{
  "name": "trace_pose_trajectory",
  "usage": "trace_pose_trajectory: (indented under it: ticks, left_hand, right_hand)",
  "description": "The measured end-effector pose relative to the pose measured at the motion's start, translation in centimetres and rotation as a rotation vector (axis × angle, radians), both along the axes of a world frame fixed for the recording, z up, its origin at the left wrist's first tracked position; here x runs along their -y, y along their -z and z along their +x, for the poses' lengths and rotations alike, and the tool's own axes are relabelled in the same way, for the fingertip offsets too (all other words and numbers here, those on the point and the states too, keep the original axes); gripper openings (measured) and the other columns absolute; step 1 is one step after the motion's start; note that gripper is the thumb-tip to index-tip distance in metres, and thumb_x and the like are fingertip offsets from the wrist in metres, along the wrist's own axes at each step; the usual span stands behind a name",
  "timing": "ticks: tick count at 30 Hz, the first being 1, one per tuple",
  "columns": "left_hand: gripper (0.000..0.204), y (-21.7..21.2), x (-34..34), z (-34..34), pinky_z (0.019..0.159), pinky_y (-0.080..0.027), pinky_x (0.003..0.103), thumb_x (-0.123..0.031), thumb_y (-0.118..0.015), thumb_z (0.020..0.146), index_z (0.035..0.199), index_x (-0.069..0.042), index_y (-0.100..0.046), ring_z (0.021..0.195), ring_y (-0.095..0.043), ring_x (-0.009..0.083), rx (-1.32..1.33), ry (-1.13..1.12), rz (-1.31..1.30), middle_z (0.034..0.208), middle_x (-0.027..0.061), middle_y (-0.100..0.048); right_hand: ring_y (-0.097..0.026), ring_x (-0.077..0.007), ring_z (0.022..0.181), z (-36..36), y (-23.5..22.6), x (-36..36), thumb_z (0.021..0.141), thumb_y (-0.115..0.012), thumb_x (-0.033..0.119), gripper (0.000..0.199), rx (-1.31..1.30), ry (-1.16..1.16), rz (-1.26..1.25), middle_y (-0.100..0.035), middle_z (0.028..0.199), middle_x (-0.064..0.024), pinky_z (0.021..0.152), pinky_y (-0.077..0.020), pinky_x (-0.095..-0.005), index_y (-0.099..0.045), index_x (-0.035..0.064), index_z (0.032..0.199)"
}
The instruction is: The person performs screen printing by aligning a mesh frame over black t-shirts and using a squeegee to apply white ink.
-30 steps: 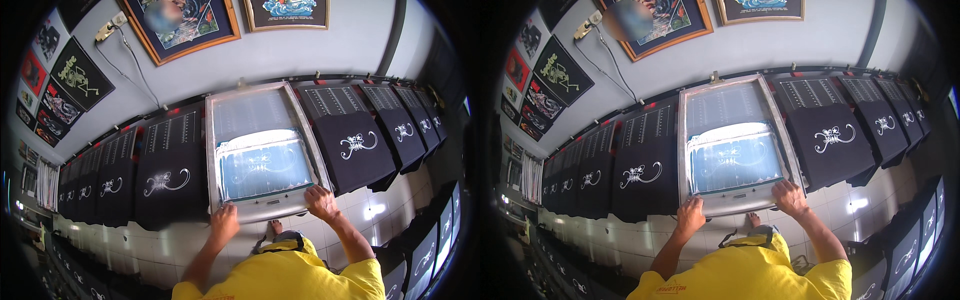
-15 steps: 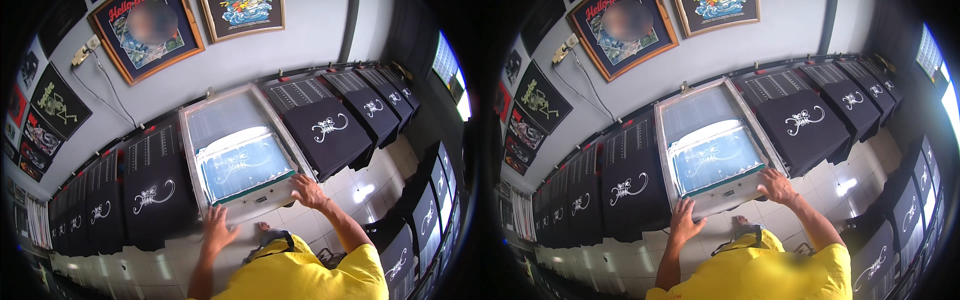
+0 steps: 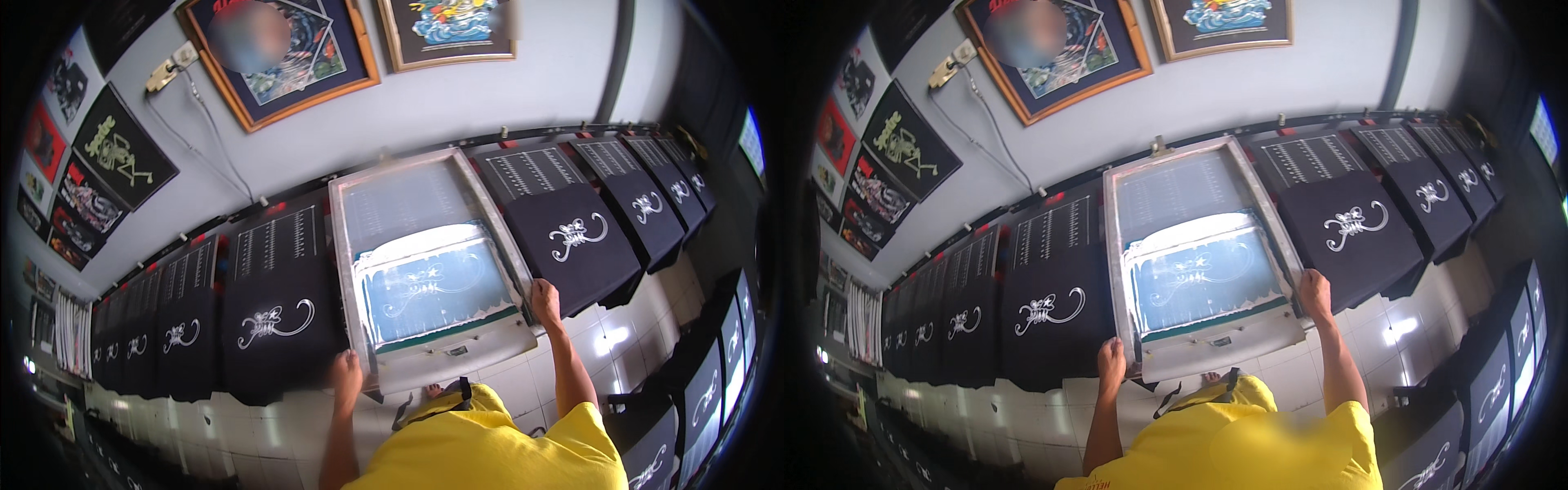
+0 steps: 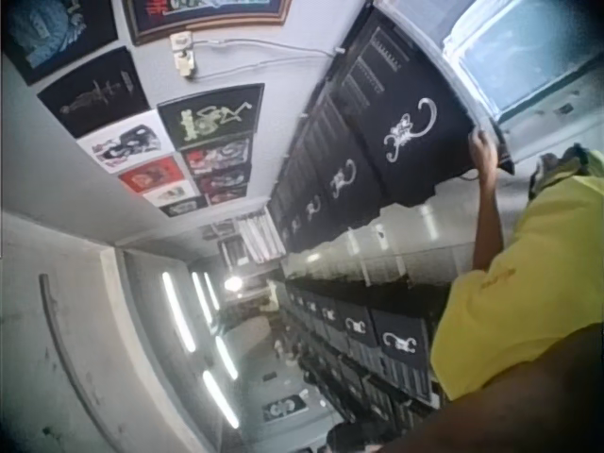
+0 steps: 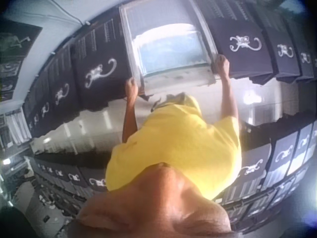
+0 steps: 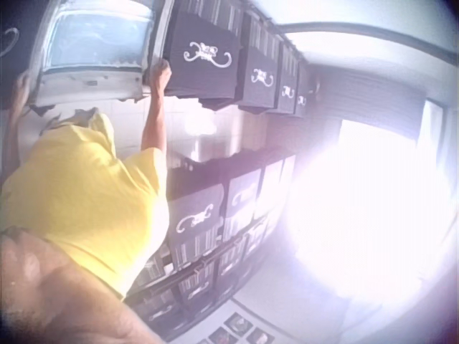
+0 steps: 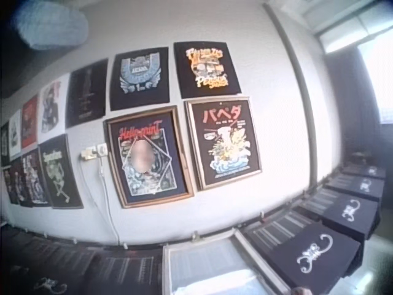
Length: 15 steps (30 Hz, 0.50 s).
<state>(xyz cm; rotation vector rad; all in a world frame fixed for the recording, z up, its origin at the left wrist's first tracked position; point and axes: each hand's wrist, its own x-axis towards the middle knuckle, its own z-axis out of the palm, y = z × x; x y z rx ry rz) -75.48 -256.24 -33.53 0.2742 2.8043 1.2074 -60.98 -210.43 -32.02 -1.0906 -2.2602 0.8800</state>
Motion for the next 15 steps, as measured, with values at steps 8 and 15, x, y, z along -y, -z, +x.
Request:
trace_pose_trajectory:
  ticks: [8,15]
  left_hand:
    - [0.056,3.1,0.0,-2.6,0.066,-0.041,0.046,-0.05,-0.049,0.094,0.078,0.004,-0.056,0.072,-0.055,0.0385,0.118,-0.035,0.173,0.076,0.0241,-0.056]
    - [0.042,-0.9,-0.7,-1.5,0.061,-0.042,0.037,-0.042,-0.059,0.092,0.081,-0.001,-0.056,0.063,-0.053,0.0218,0.15,-0.094,0.271,0.068,0.011,-0.054]
  right_hand:
    - [-0.063,-0.041,0.073,-1.0,1.3,-1.2,0.092,-0.048,0.032,0.042,0.106,0.074,-0.033,-0.063,0.073,-0.0253,0.069,-0.0469,-0.0457,-0.066,-0.0042,0.083]
    - [-0.041,-0.015,0.057,-0.3,0.4,-0.7,0.093,-0.047,0.035,0.048,0.078,0.07,-0.123,-0.045,0.055,-0.0092,0.056,-0.0371,-0.0393,-0.054,-0.0048,0.068]
